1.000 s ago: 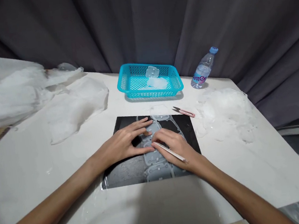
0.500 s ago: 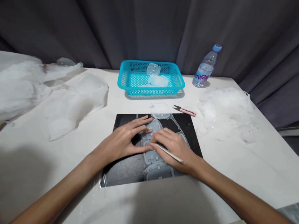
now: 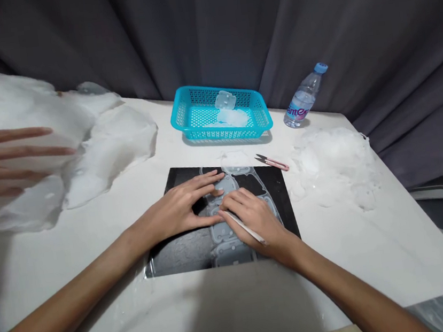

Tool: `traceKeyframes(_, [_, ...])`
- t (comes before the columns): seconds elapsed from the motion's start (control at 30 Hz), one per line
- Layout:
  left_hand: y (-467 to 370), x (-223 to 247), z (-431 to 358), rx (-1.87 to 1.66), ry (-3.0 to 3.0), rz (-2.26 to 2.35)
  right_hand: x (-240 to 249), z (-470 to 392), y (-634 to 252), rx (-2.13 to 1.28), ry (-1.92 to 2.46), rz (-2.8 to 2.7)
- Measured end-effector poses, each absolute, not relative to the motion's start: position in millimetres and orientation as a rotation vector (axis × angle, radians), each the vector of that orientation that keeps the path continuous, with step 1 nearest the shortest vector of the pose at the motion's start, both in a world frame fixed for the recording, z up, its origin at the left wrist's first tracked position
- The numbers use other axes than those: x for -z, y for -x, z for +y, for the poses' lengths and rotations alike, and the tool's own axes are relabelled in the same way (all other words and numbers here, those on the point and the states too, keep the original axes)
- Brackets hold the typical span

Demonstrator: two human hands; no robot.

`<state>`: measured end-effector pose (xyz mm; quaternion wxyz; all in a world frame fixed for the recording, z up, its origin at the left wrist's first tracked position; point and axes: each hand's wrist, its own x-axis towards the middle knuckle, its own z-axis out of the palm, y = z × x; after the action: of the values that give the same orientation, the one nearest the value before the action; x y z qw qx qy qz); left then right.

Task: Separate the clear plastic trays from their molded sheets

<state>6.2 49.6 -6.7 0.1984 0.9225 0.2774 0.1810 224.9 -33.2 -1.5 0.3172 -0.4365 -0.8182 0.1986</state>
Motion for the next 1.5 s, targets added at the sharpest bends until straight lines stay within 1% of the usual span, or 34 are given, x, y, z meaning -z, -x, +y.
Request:
traceKeyframes(0.3, [-7, 5, 50, -0.494, -2.584, 0.779, -3, -32, -231, -0.571, 1.173, -2.178])
traceKeyframes(0.53, [-7, 4, 49, -0.483, -2.58, 0.787, -8, -31, -239, -0.718, 1.144, -2.097])
traceKeyframes(0.87, [-8, 6, 49, -0.49, -2.566, 0.797, -1, -29, -234, -0.579, 1.105, -2.161])
traceKeyframes(1.1, [-7, 5, 48, -0.5, -2.588, 0.787, -8, -29, -231, -0.443, 1.159, -2.295])
traceKeyframes(1.2, [-8, 4, 48, -0.481, -2.572, 0.79, -12, -27, -239, -0.548, 1.132, -2.297])
traceKeyframes(1.33, [-8, 3, 49, -0.47, -2.545, 0.798, -12, -25, -250, -0.715, 1.105, -2.146])
traceKeyframes(1.5, [-8, 6, 49, -0.485, -2.568, 0.794, -7, -23, -250, -0.711, 1.086, -2.177])
